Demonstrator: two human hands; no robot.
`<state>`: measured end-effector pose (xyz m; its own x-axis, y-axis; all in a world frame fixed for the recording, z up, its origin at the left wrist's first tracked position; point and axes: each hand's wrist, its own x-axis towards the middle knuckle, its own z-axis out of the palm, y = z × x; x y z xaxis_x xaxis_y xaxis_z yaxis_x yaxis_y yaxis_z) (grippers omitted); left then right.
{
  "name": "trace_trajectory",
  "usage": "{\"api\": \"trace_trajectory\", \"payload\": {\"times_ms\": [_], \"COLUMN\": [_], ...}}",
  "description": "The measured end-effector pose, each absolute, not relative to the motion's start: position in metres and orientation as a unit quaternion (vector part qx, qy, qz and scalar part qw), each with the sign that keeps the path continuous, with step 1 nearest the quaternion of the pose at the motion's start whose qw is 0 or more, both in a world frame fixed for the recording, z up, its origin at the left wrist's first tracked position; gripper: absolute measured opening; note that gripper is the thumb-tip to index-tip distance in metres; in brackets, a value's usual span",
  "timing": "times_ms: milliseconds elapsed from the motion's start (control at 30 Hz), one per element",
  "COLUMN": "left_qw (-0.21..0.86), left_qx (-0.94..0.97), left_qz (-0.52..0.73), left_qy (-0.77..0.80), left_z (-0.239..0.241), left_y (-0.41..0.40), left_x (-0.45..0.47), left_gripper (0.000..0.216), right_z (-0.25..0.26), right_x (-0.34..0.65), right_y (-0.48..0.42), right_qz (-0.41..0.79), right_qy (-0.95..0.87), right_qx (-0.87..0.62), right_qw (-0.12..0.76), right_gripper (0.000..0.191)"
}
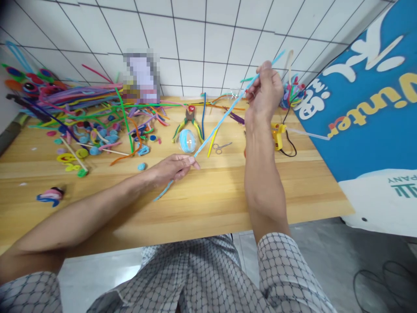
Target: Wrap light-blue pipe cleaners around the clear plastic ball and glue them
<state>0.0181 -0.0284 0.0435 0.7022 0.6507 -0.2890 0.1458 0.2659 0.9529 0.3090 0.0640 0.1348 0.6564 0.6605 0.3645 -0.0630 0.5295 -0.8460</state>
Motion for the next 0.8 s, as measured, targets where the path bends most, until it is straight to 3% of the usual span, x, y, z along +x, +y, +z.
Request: {"api": "trace_trajectory", "payload": {"times_ms": [167, 367, 800], "left_qw": [0.739, 0.707, 0.755], "left_qx": [0.565, 0.615, 0.57], "left_qz": [0.155, 0.092, 0.101], "left_qy": [0.331, 0.337, 0.309], "left_z": [0.043, 0.04, 0.039], "left_y": [-0.031, -0.032, -0.031], "left_x": [0.02, 0.02, 0.022], "left_gripper": [0.063, 0.051, 0.076], "right_z": [0.142, 0.151, 0.147], "right_x": [0.303, 0.304, 0.328], "right_y": [0.065, 0.059, 0.064], "right_qz": [0.222, 0.217, 0.206], "right_qy": [-0.31, -0.286, -0.274], "right_qx": [-0.415, -0.406, -0.383], "right_qw": [0.826, 0.841, 0.858], "right_gripper": [0.031, 0.038, 0.037]}}
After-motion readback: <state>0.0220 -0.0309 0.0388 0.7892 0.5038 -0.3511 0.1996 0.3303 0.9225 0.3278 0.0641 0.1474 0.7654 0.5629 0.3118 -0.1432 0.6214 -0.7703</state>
